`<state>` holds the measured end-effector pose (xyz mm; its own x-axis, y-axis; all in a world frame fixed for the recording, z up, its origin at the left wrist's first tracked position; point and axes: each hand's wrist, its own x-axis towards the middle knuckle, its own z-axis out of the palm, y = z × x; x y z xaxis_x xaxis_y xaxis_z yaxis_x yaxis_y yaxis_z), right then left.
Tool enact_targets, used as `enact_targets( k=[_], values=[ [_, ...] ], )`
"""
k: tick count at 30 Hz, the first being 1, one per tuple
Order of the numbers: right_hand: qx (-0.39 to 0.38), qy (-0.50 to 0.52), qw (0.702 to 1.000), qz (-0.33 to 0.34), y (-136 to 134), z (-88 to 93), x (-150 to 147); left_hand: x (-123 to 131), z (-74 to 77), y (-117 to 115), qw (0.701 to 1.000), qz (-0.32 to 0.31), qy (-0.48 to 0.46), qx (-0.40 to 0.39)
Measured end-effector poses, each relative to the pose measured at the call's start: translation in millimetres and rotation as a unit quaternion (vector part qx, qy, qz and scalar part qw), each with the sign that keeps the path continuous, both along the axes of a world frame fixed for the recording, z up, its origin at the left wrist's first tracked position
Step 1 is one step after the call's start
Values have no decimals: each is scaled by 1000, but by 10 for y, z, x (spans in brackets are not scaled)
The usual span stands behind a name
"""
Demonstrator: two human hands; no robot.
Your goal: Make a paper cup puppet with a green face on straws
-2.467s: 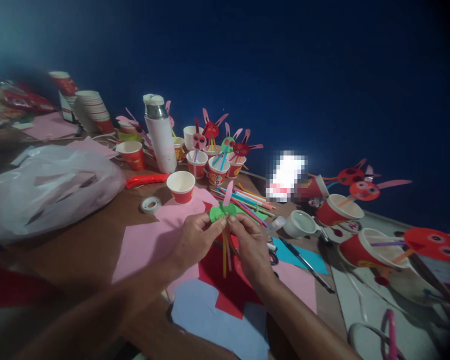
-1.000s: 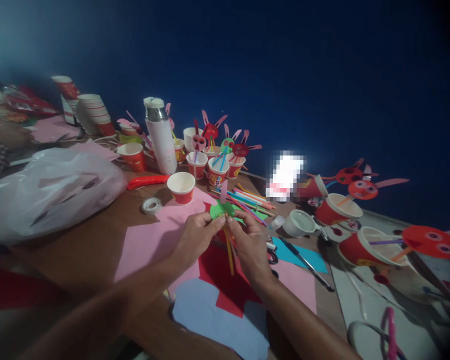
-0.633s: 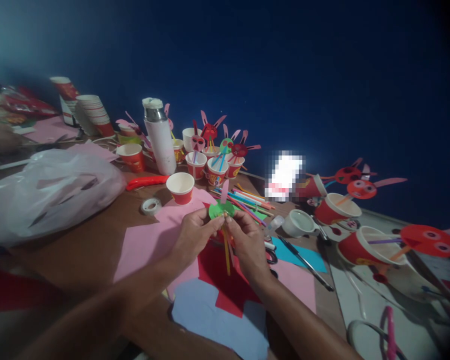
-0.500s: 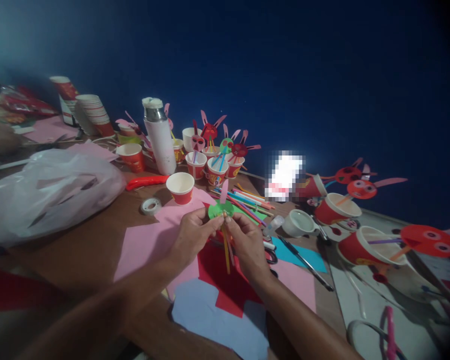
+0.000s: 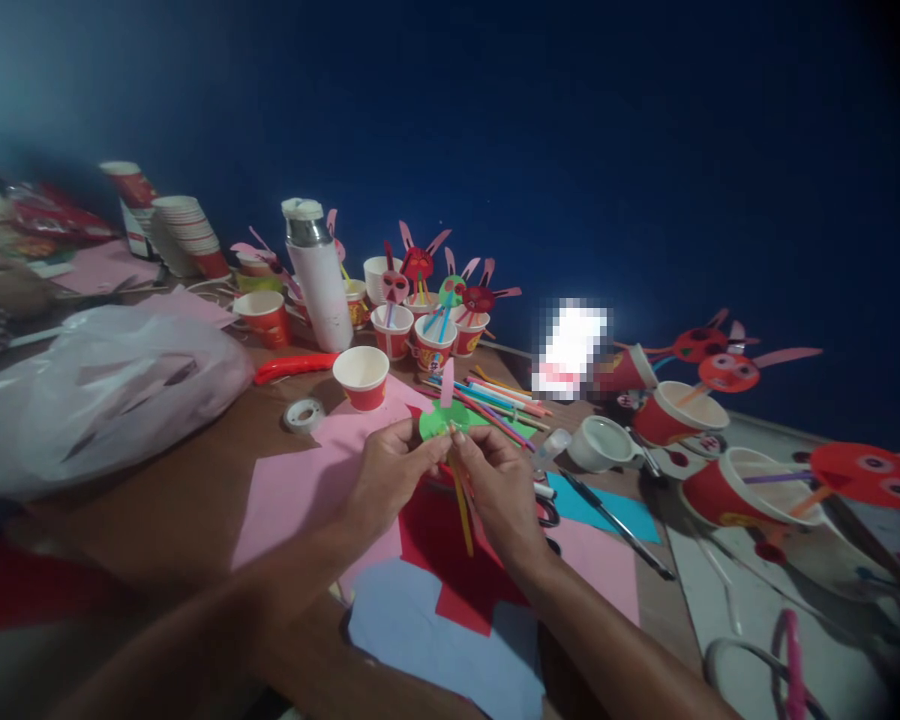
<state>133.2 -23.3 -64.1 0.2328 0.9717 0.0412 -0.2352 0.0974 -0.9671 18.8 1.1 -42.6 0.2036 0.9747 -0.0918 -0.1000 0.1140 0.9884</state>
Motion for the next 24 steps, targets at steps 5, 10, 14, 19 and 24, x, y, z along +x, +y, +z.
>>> enact_targets(
  k=[5,10,14,19,24],
  values=[
    [1,3,1000,-5,5,0,6,13,35,-8,1000,-6,-14,3],
    [1,6,1000,-8,2,-10,4,-39,-18,14,998,-47,-28,13],
    [6,5,1000,-1,-2,-13,-2,-88,-58,40,998,-48,-35,23],
    [7,-10,1000,-6,-3,-31,7,-108,-71,70,1000,-26,-8,15],
    [6,-15,1000,-1,5,-49,23,-102,-48,81,1000,-5,27,15]
  ],
)
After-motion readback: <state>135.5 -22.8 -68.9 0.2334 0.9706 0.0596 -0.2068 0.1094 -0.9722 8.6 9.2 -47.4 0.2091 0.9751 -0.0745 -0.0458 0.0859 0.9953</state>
